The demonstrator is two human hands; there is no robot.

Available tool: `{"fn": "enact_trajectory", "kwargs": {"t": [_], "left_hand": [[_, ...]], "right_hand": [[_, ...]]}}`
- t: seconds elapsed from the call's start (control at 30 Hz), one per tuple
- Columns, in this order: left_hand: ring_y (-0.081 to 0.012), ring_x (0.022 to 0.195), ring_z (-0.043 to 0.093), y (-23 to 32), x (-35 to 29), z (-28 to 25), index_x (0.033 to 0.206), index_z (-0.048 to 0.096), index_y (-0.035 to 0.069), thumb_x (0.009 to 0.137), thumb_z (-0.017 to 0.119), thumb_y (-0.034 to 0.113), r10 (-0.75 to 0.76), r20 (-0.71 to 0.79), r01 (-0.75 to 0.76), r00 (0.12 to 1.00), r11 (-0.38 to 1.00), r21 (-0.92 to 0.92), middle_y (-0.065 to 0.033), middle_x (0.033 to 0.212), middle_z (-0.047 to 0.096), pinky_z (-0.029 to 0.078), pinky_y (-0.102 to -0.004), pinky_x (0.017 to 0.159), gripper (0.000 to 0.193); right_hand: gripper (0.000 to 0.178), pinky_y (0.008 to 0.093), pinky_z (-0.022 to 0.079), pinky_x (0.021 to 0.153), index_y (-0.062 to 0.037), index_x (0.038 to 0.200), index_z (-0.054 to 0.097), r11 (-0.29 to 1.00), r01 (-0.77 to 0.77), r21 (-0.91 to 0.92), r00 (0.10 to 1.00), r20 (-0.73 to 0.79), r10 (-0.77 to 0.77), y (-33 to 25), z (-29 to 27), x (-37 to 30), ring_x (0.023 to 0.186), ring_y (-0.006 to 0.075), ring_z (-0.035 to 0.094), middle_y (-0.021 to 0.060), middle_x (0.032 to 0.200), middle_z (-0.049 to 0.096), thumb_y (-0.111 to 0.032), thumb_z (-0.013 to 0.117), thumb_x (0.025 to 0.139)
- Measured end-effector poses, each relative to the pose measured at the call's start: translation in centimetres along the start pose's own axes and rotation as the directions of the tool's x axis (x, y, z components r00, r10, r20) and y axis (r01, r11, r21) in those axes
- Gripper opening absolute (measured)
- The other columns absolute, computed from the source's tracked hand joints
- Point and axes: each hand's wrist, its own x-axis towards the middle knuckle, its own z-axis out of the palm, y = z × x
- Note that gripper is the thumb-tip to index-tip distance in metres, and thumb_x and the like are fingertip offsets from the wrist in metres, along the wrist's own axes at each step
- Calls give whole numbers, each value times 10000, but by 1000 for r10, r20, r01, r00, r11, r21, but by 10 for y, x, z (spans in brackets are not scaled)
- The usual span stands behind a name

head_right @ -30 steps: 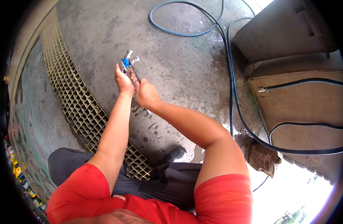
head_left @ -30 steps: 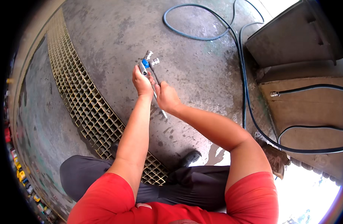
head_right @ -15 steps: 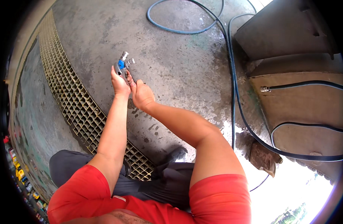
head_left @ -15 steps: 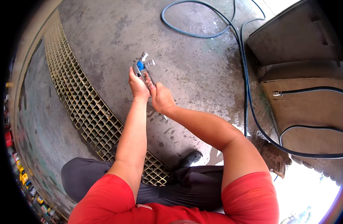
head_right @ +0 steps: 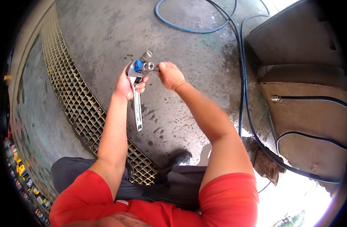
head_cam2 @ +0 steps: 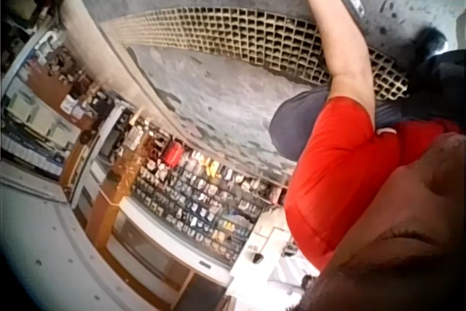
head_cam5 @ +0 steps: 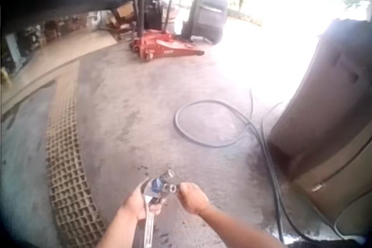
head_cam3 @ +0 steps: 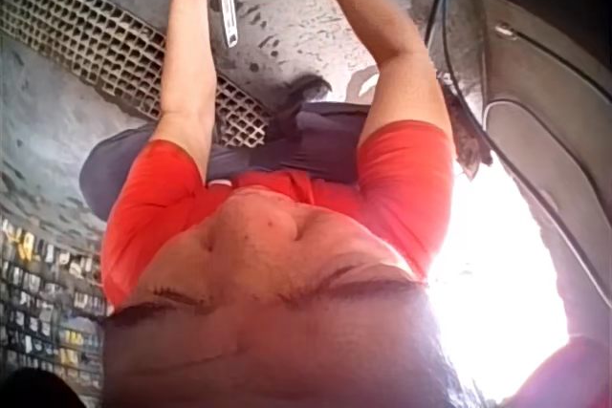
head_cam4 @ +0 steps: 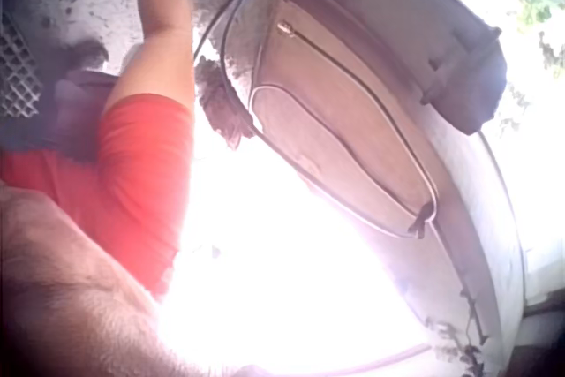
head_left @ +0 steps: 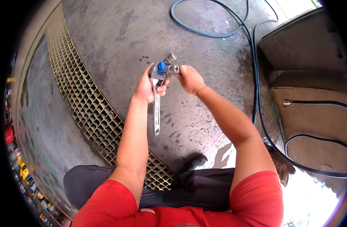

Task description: The person uses a wrench and an adjustable wrench to loosen and tighten components on a small metal and blue valve assembly, walks to a workbench to select parts, and continues the repair while kneeling.

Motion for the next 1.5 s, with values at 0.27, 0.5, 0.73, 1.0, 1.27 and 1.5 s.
{"fn": "enact_trajectory", "kwargs": {"t": [0.27,0.5,0.73,1.0,1.27,1.5], "left_hand": [[-156,454,466,-8,11,13,832,574,77,938,457,604,110,-239,-108,965,994,25,-87,663,573,354,-298,422,550],[-133,400,436,-12,22,29,873,528,82,973,448,521,337,-402,-246,851,933,261,-65,617,519,317,-282,355,458],[-101,395,414,-15,8,42,932,531,100,1003,429,438,476,-357,-291,803,837,463,-35,605,494,294,-254,346,360],[-110,383,421,-17,6,49,903,502,111,1007,427,440,463,-258,-289,848,812,508,-33,586,501,316,-263,345,353],[-120,387,419,-17,3,56,898,507,110,991,439,472,426,-333,-230,841,839,493,-37,599,503,315,-267,348,379],[-120,387,425,-19,3,59,891,512,99,1004,421,436,501,-316,-296,806,803,518,-39,598,498,318,-272,343,366]], "right_hand": [[212,465,490,835,-47,987,567,968,-188,-165,939,258,226,31,-26,-30,970,376,601,167,996,624,-255,544,954],[235,459,524,875,-18,1099,574,850,-397,-346,810,304,502,6,15,-58,1001,350,652,194,1082,645,-188,542,939],[367,385,563,707,-4,1179,562,153,-611,776,748,504,431,-12,-68,-2,791,267,672,139,957,663,-297,569,958],[281,329,551,578,14,1067,580,137,-648,749,754,604,259,-54,-90,2,697,205,654,114,840,643,-231,624,937],[236,278,465,522,9,987,594,302,-485,821,864,397,310,-59,-73,-7,597,124,548,53,757,593,-225,609,958],[237,285,471,531,-14,989,588,331,-440,835,875,316,367,-68,-68,-12,598,146,566,58,736,584,-250,590,964]]}}
